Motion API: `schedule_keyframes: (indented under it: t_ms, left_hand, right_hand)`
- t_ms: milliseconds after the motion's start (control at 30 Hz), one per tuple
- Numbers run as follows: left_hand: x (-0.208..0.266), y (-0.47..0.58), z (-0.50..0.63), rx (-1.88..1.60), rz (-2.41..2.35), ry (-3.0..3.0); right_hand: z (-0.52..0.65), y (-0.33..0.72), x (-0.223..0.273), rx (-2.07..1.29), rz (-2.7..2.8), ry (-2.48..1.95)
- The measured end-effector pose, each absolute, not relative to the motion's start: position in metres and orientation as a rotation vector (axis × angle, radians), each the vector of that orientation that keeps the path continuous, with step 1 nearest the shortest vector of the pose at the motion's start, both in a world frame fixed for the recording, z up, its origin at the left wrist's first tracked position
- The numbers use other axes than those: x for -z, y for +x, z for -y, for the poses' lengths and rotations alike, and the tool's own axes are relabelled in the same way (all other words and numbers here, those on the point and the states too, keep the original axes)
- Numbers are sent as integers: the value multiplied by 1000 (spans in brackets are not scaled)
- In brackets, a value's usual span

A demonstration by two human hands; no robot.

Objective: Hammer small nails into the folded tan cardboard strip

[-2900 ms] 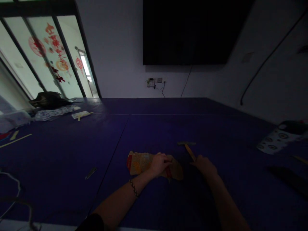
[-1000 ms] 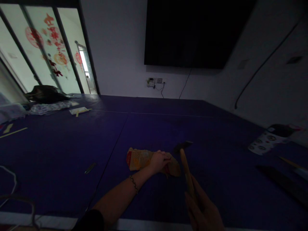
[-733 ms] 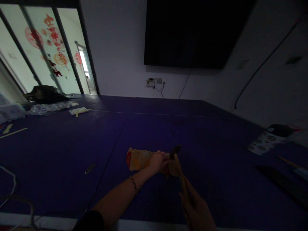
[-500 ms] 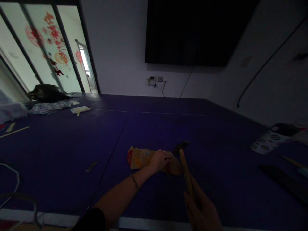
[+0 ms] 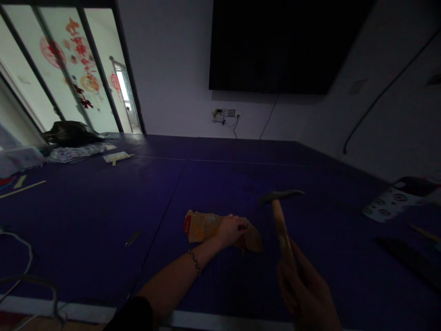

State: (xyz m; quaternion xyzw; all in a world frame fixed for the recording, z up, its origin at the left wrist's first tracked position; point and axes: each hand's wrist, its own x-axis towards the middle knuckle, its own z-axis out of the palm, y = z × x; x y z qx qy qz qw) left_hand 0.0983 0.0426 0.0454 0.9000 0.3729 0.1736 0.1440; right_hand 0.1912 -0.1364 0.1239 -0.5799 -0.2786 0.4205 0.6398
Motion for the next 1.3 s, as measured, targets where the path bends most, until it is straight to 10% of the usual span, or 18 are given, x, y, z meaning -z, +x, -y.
schedule_keyframes:
  t_ms: [533, 1300]
  left_hand:
    - [-43, 97, -45, -522, -1134, 2468]
    - [-43, 95, -46, -560, -1097, 2441]
  right_hand:
    - [10, 265, -76, -1323, 773, -741]
    - [104, 191, -116, -1262, 886, -1427]
